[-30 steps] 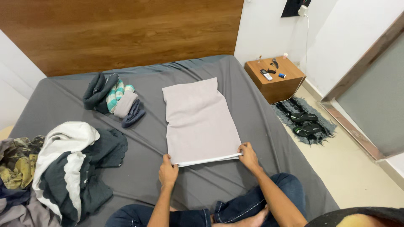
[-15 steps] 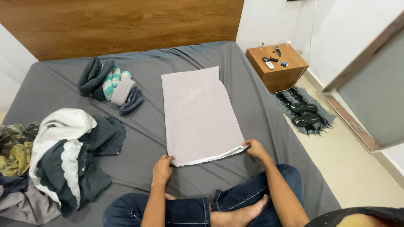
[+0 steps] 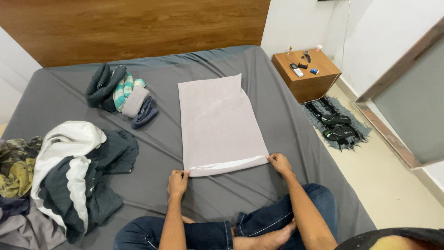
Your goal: The person sits on a bed and folds several pieces of clothing, including a light-colored shirt and a dark garment, into compact bundles. The person smooths and rolls the items, then places them into a growing stack on the bed.
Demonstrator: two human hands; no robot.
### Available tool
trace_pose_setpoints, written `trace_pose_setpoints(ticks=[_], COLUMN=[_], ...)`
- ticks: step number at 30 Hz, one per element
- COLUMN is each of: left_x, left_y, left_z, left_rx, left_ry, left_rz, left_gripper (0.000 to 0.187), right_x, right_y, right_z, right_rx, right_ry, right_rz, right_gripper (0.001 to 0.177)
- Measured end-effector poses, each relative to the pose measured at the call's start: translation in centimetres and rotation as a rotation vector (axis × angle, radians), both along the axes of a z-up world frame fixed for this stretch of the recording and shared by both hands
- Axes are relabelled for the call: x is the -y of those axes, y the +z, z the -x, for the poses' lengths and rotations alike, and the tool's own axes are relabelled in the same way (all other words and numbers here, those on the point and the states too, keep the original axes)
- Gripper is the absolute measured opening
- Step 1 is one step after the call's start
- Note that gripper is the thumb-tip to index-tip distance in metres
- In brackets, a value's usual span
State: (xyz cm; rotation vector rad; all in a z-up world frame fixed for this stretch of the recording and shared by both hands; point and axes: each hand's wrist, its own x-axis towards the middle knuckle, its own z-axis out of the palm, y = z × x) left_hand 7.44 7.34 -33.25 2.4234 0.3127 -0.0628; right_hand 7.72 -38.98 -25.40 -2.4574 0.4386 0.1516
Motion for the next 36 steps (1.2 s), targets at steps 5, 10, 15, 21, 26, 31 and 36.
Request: trace_pose_setpoints(ticks=[5, 10, 15, 21, 26, 31, 36], left_x=[0.2, 0.6, 2.4, 3.6, 2.8, 1.9, 2.7], left_y=[-0.5, 1.1, 4.4, 9.2, 10.3, 8.8, 6.6], left_z=[0.0, 0.8, 2.0, 3.4, 3.4, 2.4, 1.3], left_rx=[-0.008, 0.008, 0.045, 0.459, 0.196, 0.160, 0.054], left_ry=[0.075, 0.033, 0.041, -0.250, -0.451, -0.310, -0.149], left_rz=[0.021, -0.079, -0.182, -0.379, -0.268, -0.114, -0.107], left_gripper=[0.043, 0.042, 0.033, 0.050, 0.025, 0.030, 0.032], right_x=[-0.3, -0.8, -0.8, -1.0, -0.9, -1.0, -1.3], right_y=[-0.1, -0.4, -0.7, -1.0, -0.9, -0.8, -1.4], right_z=[0.2, 0.3, 0.6, 0.5, 0.5, -0.2, -0.3], right_rx=[0.094, 0.045, 0.060, 0.203, 0.255, 0.298, 0.256], right_ry=[-0.020, -0.088, -0.078, -0.004, -0.014, -0.021, -0.039], right_rz=[0.042, 0.132, 0.099, 0.057, -0.014, 0.017, 0.108], right_gripper=[0.049, 0.048, 0.048, 0.037, 0.031, 0.032, 0.041])
